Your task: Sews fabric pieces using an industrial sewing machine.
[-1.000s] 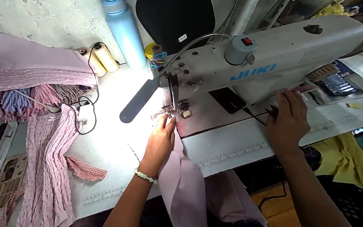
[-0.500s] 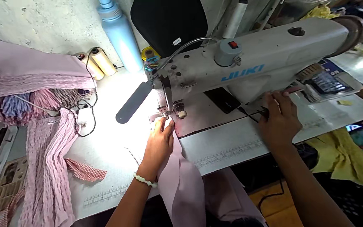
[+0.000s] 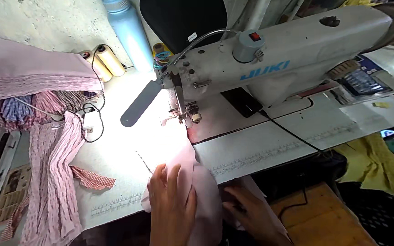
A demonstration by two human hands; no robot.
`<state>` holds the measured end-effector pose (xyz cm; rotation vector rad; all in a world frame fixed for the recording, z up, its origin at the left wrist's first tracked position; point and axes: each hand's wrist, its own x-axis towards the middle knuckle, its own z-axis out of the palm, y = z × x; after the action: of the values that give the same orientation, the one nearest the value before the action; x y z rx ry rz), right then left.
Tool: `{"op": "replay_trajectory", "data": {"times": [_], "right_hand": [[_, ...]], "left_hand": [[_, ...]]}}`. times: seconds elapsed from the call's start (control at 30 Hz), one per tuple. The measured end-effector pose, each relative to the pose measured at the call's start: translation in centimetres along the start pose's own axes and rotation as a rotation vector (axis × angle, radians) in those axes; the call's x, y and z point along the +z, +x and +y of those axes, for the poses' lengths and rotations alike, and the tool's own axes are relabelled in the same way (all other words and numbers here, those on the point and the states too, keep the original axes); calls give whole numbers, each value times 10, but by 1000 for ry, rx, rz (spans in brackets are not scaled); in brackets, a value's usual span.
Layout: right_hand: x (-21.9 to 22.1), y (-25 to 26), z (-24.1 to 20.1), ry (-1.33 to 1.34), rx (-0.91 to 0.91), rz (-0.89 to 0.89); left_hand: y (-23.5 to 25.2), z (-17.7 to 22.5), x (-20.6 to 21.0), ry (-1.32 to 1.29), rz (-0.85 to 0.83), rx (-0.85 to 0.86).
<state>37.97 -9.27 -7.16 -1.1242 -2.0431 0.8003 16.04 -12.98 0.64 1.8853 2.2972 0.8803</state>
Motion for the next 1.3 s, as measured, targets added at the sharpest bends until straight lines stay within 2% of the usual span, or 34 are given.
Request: {"op": "replay_trajectory", "data": {"times": [0.07,0.17,0.23,0.33,0.37,0.43,0.53,0.63,0.7,0.8,0.83,0.87,0.93,1.0,1.03,1.1,1.17,1.23,1.3], "right_hand": [[10,-3,1,166,164,-146],[12,5,6,400,322,-262],[6,11,4,509,325,-317],[-10,8,-12,680,309,-413],[-14,5,-21,716,303,-458],[-13,-4,-37,731,233,-519],[2,-10,-43,609,104,-465],[14,-12,-34,302,-18,-225],[23,-14,-27,-8,-141,-28],[30,-15,-24,-221,-183,8],[30,-16,-25,-207,-153,-28],[28,-17,-29,-153,-88,-87],[18,-16,-41,136,145,-273],[8,-11,-48,516,314,-419],[6,-9,-50,675,350,-459],[5,-8,-52,877,384,-521],[10,-9,-47,912,346,-518],[21,-10,-36,748,268,-416],[35,-3,-23,511,260,-321]], "left_hand": [[-29,6,1,-41,5,-74],[-47,1,1,-78,20,-96],[-44,-13,-14,-144,32,-94],[-38,-43,-50,-178,62,-220],[-35,-51,-60,-125,98,-250],[-37,-58,-71,38,132,-203],[-58,-38,-59,34,117,-15],[-96,-7,-20,-107,113,126],[-117,-5,13,-168,120,241],[-133,-12,43,-263,91,357],[-137,-10,47,-289,48,307],[-139,-6,47,-318,-30,171],[-138,2,42,-459,-249,-249],[-135,1,40,-772,-281,-565],[-134,-1,38,-953,-240,-643],[-130,1,26,-1208,-47,-675],[-125,1,3,-1196,132,-572],[-126,-8,-15,-1068,212,-465],[-134,-21,-16,-929,212,-471]]}}
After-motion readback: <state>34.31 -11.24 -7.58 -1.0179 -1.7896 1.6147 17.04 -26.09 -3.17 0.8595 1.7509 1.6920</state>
